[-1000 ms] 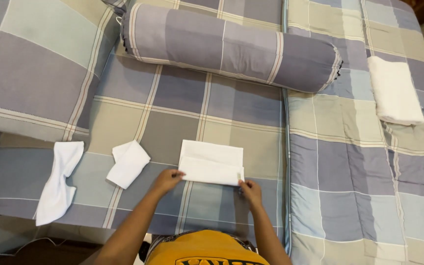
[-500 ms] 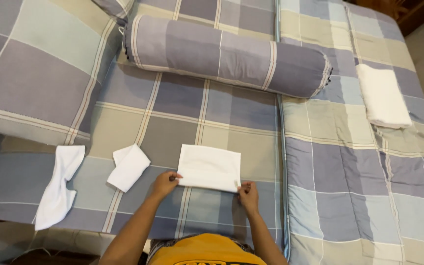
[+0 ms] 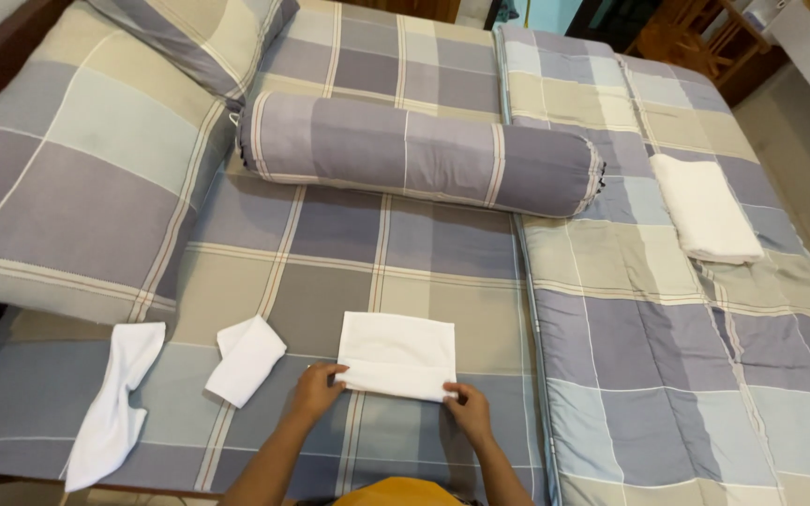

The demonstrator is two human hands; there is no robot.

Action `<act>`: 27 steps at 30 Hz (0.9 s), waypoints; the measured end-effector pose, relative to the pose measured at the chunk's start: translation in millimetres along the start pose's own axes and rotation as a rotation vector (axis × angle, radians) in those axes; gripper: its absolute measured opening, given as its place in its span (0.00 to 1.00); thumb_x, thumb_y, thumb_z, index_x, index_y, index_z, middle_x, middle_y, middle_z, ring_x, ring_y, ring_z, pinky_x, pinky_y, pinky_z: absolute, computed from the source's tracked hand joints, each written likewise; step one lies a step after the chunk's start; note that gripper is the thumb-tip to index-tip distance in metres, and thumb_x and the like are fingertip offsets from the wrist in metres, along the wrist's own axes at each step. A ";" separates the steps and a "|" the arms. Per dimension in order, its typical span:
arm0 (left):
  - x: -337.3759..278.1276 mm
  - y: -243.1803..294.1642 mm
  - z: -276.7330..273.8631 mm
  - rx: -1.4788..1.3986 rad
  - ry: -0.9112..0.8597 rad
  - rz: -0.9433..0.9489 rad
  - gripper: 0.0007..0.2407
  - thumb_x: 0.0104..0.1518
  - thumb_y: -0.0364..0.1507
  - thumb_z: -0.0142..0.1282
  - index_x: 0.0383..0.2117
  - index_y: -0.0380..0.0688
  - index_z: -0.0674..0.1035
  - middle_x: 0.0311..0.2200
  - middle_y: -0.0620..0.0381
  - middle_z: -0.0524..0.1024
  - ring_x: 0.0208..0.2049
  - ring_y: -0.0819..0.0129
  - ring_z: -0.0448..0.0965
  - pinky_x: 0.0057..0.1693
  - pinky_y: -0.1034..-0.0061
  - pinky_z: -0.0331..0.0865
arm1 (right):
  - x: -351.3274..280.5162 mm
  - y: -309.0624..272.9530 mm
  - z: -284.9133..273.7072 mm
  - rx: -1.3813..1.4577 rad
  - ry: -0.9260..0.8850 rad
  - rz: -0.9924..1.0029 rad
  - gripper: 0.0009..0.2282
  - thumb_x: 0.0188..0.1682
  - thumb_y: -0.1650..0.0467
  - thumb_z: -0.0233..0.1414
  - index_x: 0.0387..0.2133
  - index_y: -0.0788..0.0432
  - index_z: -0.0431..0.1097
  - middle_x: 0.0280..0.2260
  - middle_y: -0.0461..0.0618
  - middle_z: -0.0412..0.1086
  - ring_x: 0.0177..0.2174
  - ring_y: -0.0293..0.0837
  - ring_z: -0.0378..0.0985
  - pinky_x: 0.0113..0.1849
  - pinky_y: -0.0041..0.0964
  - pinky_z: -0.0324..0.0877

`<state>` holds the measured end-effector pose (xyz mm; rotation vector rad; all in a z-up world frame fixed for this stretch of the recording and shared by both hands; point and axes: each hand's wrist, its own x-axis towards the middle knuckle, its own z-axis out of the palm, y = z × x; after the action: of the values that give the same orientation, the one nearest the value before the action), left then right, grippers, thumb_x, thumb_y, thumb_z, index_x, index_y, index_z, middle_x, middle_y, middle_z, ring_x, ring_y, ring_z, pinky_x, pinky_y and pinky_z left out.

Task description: The person wipes a wooden bedside table with a dark cloth, then opens and closes the drawer. They then fold white towels on the bed and place them on the table.

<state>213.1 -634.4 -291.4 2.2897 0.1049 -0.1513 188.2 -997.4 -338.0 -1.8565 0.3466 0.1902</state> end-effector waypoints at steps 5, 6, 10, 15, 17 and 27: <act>-4.8 29.0 -17.9 0.074 -0.016 -0.043 0.15 0.48 0.26 0.67 0.44 0.54 0.85 0.41 0.53 0.79 0.45 0.57 0.79 0.53 0.67 0.73 | -7.9 -17.5 -1.8 -0.088 0.014 -0.048 0.16 0.38 0.78 0.62 0.43 0.58 0.79 0.32 0.44 0.75 0.28 0.36 0.76 0.33 0.31 0.73; -8.2 33.3 -20.5 0.100 -0.033 -0.064 0.15 0.49 0.26 0.67 0.45 0.54 0.85 0.41 0.53 0.78 0.45 0.56 0.79 0.53 0.67 0.73 | -11.6 -21.8 -2.4 -0.133 0.015 -0.084 0.18 0.37 0.79 0.63 0.42 0.57 0.78 0.35 0.45 0.76 0.30 0.38 0.77 0.35 0.31 0.75; -9.1 35.8 -23.1 0.121 -0.030 -0.061 0.14 0.51 0.25 0.65 0.44 0.52 0.85 0.41 0.53 0.78 0.45 0.56 0.79 0.53 0.66 0.73 | -16.2 -28.0 0.2 -0.227 0.065 -0.244 0.17 0.35 0.80 0.61 0.41 0.58 0.78 0.36 0.49 0.75 0.32 0.43 0.79 0.37 0.34 0.75; -13.6 40.4 -24.2 0.095 -0.006 -0.064 0.10 0.53 0.24 0.61 0.40 0.51 0.86 0.40 0.54 0.77 0.43 0.58 0.80 0.52 0.67 0.74 | -35.4 -64.8 -0.9 -0.386 0.198 -0.300 0.11 0.38 0.80 0.58 0.34 0.58 0.80 0.33 0.53 0.72 0.34 0.51 0.78 0.38 0.40 0.73; -18.9 46.4 -29.5 0.092 0.006 -0.043 0.09 0.53 0.24 0.61 0.38 0.51 0.86 0.40 0.55 0.77 0.44 0.59 0.80 0.52 0.68 0.74 | -43.3 -78.2 -3.5 -0.401 0.218 -0.296 0.10 0.38 0.80 0.58 0.32 0.59 0.80 0.33 0.53 0.72 0.35 0.51 0.77 0.39 0.41 0.73; -26.4 18.7 -43.7 -0.039 -0.189 0.301 0.07 0.49 0.24 0.61 0.34 0.41 0.86 0.34 0.49 0.83 0.38 0.56 0.80 0.47 0.65 0.73 | -49.5 -67.2 -31.6 -0.426 0.006 -0.612 0.07 0.31 0.78 0.60 0.25 0.63 0.75 0.37 0.55 0.77 0.40 0.51 0.76 0.41 0.43 0.73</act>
<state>192.6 -614.7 -245.1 2.2103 -0.3302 -0.2058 162.4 -1001.8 -252.6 -2.2918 -0.2899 -0.1766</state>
